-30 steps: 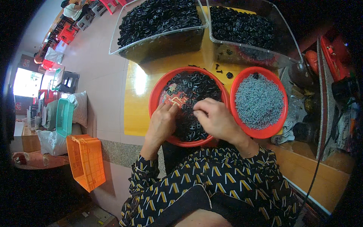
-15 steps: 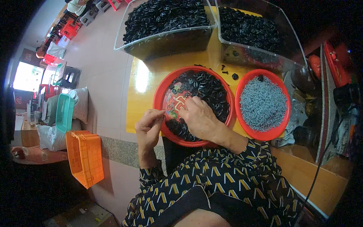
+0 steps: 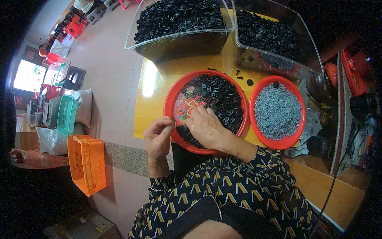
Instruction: The person sorts and assembles small black plastic components by hand at a low workspace table.
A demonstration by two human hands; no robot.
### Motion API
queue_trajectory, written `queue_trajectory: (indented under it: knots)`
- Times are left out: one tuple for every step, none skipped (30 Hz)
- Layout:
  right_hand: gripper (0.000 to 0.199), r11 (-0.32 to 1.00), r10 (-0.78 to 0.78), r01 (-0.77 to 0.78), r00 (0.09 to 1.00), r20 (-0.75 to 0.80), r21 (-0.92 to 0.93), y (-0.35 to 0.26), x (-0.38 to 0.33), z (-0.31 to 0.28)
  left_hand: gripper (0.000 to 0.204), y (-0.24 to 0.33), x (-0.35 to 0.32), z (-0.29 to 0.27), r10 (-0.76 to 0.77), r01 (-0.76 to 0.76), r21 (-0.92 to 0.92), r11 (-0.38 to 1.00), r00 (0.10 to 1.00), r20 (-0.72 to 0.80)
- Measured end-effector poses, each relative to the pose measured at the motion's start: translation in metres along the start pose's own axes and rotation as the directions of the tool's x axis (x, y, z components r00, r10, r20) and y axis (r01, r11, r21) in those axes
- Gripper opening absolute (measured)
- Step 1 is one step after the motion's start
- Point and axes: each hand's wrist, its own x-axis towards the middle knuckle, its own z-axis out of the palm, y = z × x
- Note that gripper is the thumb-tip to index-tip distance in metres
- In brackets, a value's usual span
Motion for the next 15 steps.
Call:
queue_trajectory:
  knots:
    - [0.012,1.000,0.003,-0.003,1.000,0.024,-0.004,-0.001,0.000,0.001,0.006,0.000,-0.001,0.001,-0.002,0.002,-0.030,1.000,1.000,-0.012]
    - [0.012,1.000,0.002,-0.002,1.000,0.023,-0.003,-0.001,0.000,0.001,0.006,0.000,-0.002,0.002,-0.001,0.001,-0.028,1.000,1.000,-0.012]
    - [0.012,0.999,-0.003,0.004,0.999,0.033,-0.036,-0.001,0.000,0.001,0.006,0.000,-0.003,0.003,-0.022,0.021,-0.040,0.999,1.000,-0.018]
    - [0.012,0.997,-0.004,0.008,0.999,0.043,-0.072,-0.001,-0.001,0.000,0.006,0.001,-0.003,0.004,-0.042,0.041,-0.053,0.998,0.999,-0.022]
    - [0.012,0.997,-0.003,0.006,0.999,0.041,-0.073,0.000,-0.002,0.000,0.006,0.000,-0.004,0.006,-0.041,0.040,-0.053,0.998,0.999,-0.018]
    - [0.011,0.997,0.008,-0.004,0.999,0.050,-0.079,0.000,-0.003,0.000,0.007,0.000,-0.004,0.007,-0.036,0.036,-0.054,0.998,0.999,-0.009]
    - [0.011,0.997,0.014,-0.010,0.998,0.058,-0.083,0.000,-0.003,0.001,0.007,0.000,-0.004,0.007,-0.030,0.030,-0.054,0.998,1.000,-0.004]
    - [0.011,0.997,0.014,-0.009,0.998,0.056,-0.082,0.000,-0.003,0.000,0.007,0.000,-0.004,0.008,-0.029,0.029,-0.052,0.998,1.000,-0.003]
    - [0.009,0.999,0.014,-0.013,0.999,0.031,-0.032,0.001,-0.004,-0.001,0.007,0.000,-0.005,0.009,-0.043,0.042,-0.075,0.996,0.999,-0.002]
    - [0.007,1.000,0.012,-0.012,1.000,0.007,0.019,0.002,-0.004,-0.001,0.007,0.000,-0.005,0.010,-0.056,0.055,-0.097,0.994,0.998,-0.005]
    - [0.007,1.000,0.010,-0.010,1.000,0.006,0.021,0.005,-0.005,-0.002,0.007,0.000,-0.006,0.011,-0.055,0.054,-0.095,0.994,0.998,-0.006]
    - [0.005,0.992,0.005,0.003,0.998,-0.065,0.124,0.008,-0.007,-0.004,0.008,0.001,-0.006,0.014,-0.060,0.062,-0.130,0.990,0.998,0.020]
    - [0.004,0.974,0.007,0.024,0.991,-0.133,0.226,0.011,-0.008,-0.005,0.008,0.000,-0.007,0.016,-0.066,0.073,-0.165,0.984,0.997,0.044]
    - [0.004,0.973,0.006,0.025,0.991,-0.133,0.228,0.012,-0.010,-0.010,0.008,-0.001,-0.008,0.018,-0.067,0.073,-0.163,0.984,0.997,0.042]
    - [0.003,0.817,0.202,-0.196,0.978,0.050,0.542,0.011,-0.012,-0.019,0.008,-0.001,-0.009,0.020,-0.102,0.111,-0.204,0.973,0.993,0.057]
